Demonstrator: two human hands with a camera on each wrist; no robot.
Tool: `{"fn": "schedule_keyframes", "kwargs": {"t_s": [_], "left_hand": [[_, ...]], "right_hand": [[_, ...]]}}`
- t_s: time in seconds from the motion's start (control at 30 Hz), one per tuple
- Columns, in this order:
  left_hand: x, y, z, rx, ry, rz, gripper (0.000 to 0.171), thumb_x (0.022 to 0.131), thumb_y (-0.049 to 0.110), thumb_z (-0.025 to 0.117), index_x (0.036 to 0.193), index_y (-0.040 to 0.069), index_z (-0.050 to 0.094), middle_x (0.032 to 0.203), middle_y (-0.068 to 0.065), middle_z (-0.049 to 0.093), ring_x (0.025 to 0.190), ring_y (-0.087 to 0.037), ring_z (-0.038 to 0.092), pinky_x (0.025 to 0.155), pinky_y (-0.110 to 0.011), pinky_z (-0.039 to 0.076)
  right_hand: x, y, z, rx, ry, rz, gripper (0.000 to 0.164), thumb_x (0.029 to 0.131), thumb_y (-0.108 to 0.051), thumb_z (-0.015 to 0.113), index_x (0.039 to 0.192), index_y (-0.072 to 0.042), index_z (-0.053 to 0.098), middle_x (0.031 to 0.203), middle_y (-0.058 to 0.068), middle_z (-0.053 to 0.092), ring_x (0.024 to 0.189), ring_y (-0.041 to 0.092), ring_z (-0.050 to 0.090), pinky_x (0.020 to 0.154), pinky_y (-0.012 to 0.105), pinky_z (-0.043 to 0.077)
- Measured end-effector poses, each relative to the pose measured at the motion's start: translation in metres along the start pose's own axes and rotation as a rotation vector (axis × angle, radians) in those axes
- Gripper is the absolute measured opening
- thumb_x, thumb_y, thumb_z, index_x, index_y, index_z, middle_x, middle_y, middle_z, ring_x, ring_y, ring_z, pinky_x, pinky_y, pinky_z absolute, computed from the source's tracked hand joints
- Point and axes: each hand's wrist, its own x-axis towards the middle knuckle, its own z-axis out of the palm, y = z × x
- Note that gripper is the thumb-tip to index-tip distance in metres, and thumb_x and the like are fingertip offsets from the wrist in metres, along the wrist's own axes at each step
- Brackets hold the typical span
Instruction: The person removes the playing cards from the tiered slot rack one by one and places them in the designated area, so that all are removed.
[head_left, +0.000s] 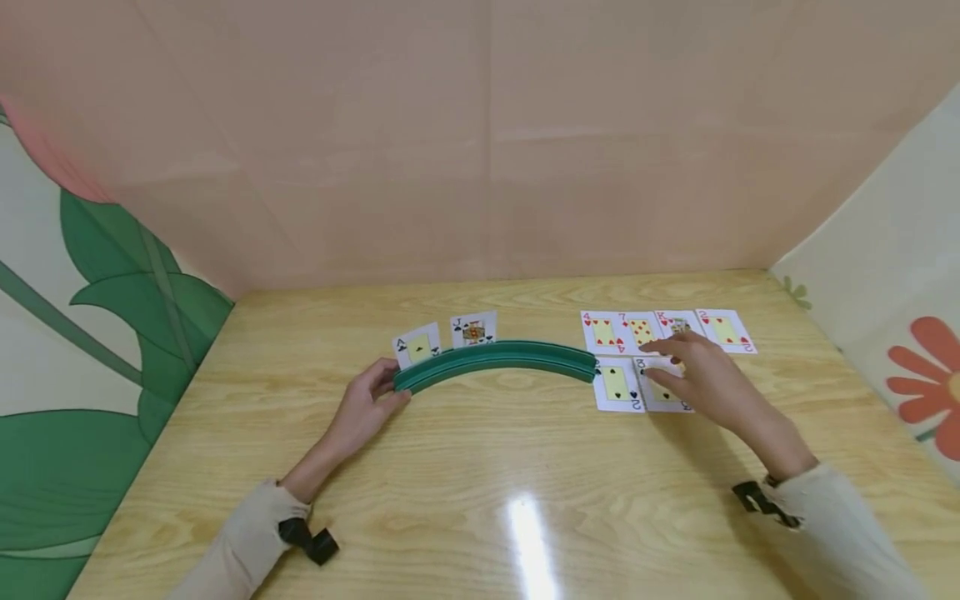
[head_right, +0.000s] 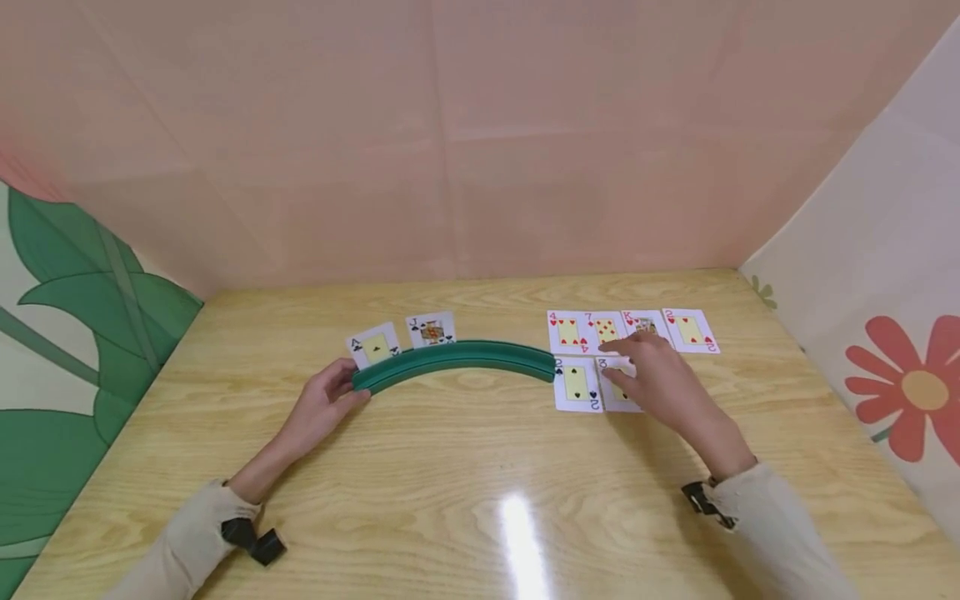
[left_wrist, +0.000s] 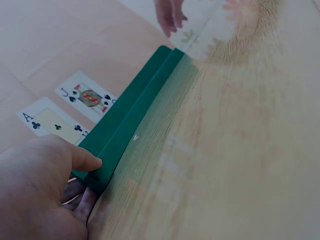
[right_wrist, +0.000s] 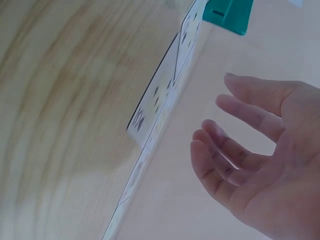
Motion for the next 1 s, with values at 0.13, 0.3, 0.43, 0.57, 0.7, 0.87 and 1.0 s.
{"fn": "schedule_keyframes", "kwargs": {"t_s": [0.13, 0.3, 0.43, 0.57, 0.7, 0.87, 1.0], "left_hand": [[0.006, -0.016, 0.001, -0.013, 0.010, -0.002, 0.039, 0.093, 0.000, 0.067, 0.129, -0.003, 0.055, 0.132, -0.020, 0.057, 0.123, -0.031, 0.056, 0.108, -0.039, 0.046], [0.006, -0.018, 0.001, -0.031, 0.012, 0.009, 0.037, 0.092, 0.001, 0.068, 0.127, -0.001, 0.056, 0.130, -0.017, 0.059, 0.121, -0.028, 0.058, 0.106, -0.035, 0.048], [0.005, -0.018, 0.000, -0.031, 0.014, 0.001, 0.037, 0.092, 0.001, 0.068, 0.128, -0.001, 0.056, 0.131, -0.017, 0.059, 0.121, -0.027, 0.058, 0.106, -0.035, 0.048], [0.003, -0.017, -0.002, -0.021, 0.023, -0.013, 0.038, 0.093, 0.001, 0.067, 0.129, -0.003, 0.055, 0.132, -0.019, 0.057, 0.123, -0.030, 0.056, 0.107, -0.038, 0.047], [-0.001, -0.006, -0.003, -0.014, 0.021, -0.016, 0.038, 0.093, -0.003, 0.064, 0.129, -0.007, 0.053, 0.132, -0.024, 0.056, 0.123, -0.034, 0.055, 0.108, -0.042, 0.046], [-0.008, 0.017, -0.004, -0.008, 0.009, -0.016, 0.036, 0.093, -0.004, 0.064, 0.128, -0.009, 0.054, 0.131, -0.024, 0.057, 0.122, -0.034, 0.056, 0.107, -0.042, 0.047], [-0.009, 0.021, -0.003, -0.010, 0.006, -0.012, 0.036, 0.093, -0.005, 0.064, 0.127, -0.008, 0.054, 0.132, -0.024, 0.057, 0.123, -0.034, 0.056, 0.108, -0.042, 0.046]], "right_hand": [[0.007, -0.007, 0.002, 0.012, 0.012, -0.005, 0.031, 0.090, -0.013, 0.074, 0.118, -0.002, 0.070, 0.105, 0.018, 0.066, 0.091, 0.033, 0.062, 0.066, 0.039, 0.054], [0.016, -0.021, 0.004, 0.057, 0.049, -0.066, 0.027, 0.089, -0.009, 0.074, 0.115, -0.004, 0.070, 0.106, 0.013, 0.070, 0.088, 0.029, 0.063, 0.067, 0.042, 0.057], [0.026, -0.036, 0.006, 0.088, 0.069, -0.112, 0.027, 0.088, -0.005, 0.074, 0.114, -0.003, 0.070, 0.105, 0.011, 0.071, 0.088, 0.028, 0.064, 0.067, 0.043, 0.057], [0.037, -0.051, 0.008, 0.109, 0.070, -0.135, 0.027, 0.088, -0.006, 0.074, 0.114, -0.003, 0.069, 0.105, 0.010, 0.070, 0.089, 0.028, 0.064, 0.068, 0.042, 0.057], [0.047, -0.064, 0.009, 0.141, 0.063, -0.147, 0.031, 0.089, -0.007, 0.074, 0.119, -0.003, 0.068, 0.108, 0.009, 0.068, 0.092, 0.028, 0.063, 0.070, 0.043, 0.056], [0.059, -0.081, 0.013, 0.178, 0.037, -0.145, 0.030, 0.092, -0.010, 0.071, 0.122, -0.004, 0.066, 0.115, 0.011, 0.067, 0.096, 0.027, 0.061, 0.074, 0.045, 0.057], [0.071, -0.095, 0.017, 0.212, 0.017, -0.135, 0.032, 0.094, -0.012, 0.069, 0.125, -0.004, 0.064, 0.120, 0.012, 0.064, 0.100, 0.027, 0.060, 0.077, 0.045, 0.057]]}}
